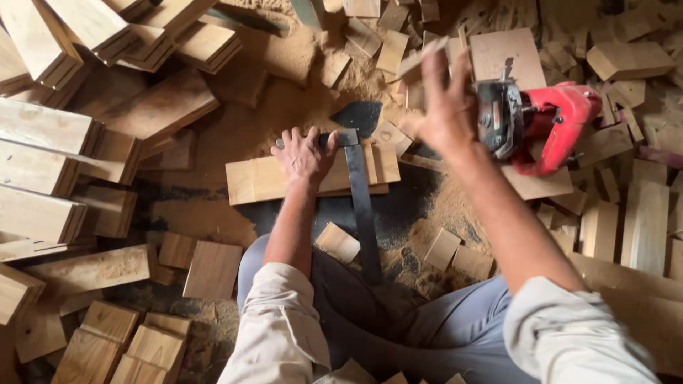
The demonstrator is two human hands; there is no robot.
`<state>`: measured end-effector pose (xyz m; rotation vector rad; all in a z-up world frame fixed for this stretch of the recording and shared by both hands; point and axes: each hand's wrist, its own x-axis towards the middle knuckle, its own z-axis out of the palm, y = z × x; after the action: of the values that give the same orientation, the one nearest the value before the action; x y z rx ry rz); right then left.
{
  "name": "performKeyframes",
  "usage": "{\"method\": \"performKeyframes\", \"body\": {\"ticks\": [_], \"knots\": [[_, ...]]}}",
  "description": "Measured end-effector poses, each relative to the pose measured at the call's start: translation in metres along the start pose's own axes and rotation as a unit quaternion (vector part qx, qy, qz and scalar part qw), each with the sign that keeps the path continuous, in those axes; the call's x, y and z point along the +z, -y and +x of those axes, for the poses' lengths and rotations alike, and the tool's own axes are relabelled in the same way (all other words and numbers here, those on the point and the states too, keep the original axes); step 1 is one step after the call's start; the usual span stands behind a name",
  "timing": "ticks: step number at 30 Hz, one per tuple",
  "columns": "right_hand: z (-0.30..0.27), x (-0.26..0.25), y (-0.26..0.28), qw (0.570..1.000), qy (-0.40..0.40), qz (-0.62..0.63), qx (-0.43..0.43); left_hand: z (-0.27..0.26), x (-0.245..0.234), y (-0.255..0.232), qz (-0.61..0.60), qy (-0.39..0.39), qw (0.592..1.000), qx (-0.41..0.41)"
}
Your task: Measure and cut small wooden blocks using a square and a hand-held circular saw.
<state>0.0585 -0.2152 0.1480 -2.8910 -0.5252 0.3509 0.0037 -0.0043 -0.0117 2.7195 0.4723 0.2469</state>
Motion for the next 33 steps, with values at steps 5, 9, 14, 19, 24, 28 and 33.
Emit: {"method": "performKeyframes", "body": {"ticks": [5,9,14,19,24,28,33], "knots": [[-0.06,0.082,-0.013,0.938,-0.095,0.323,0.084,-0.002,-0.004,-0.003,0.009,0.005,1.0,0.006],[-0.118,0.199,0.012,0.918,0.036,0.353,0.176,-0.005,-0.002,-0.001,0.011,0.004,1.0,0.015],[-0.112,0.21,0.007,0.916,-0.039,0.361,0.17,-0.013,-0.017,-0.006,-0.011,0.027,1.0,0.002],[-0.107,0.153,-0.013,0.825,-0.038,0.517,0.224,-0.029,-0.002,0.016,0.045,0.032,0.992,0.114],[-0.115,0.094,-0.027,0.824,-0.12,0.52,0.192,-0.05,-0.003,0.025,0.225,0.202,0.931,0.205],[-0.143,0.053,-0.027,0.78,-0.166,0.58,0.168,-0.042,0.002,0.039,0.194,0.214,0.93,0.228],[-0.153,0.048,-0.038,0.758,-0.2,0.609,0.12,-0.048,-0.07,0.015,0.116,0.345,0.915,0.176]]}}
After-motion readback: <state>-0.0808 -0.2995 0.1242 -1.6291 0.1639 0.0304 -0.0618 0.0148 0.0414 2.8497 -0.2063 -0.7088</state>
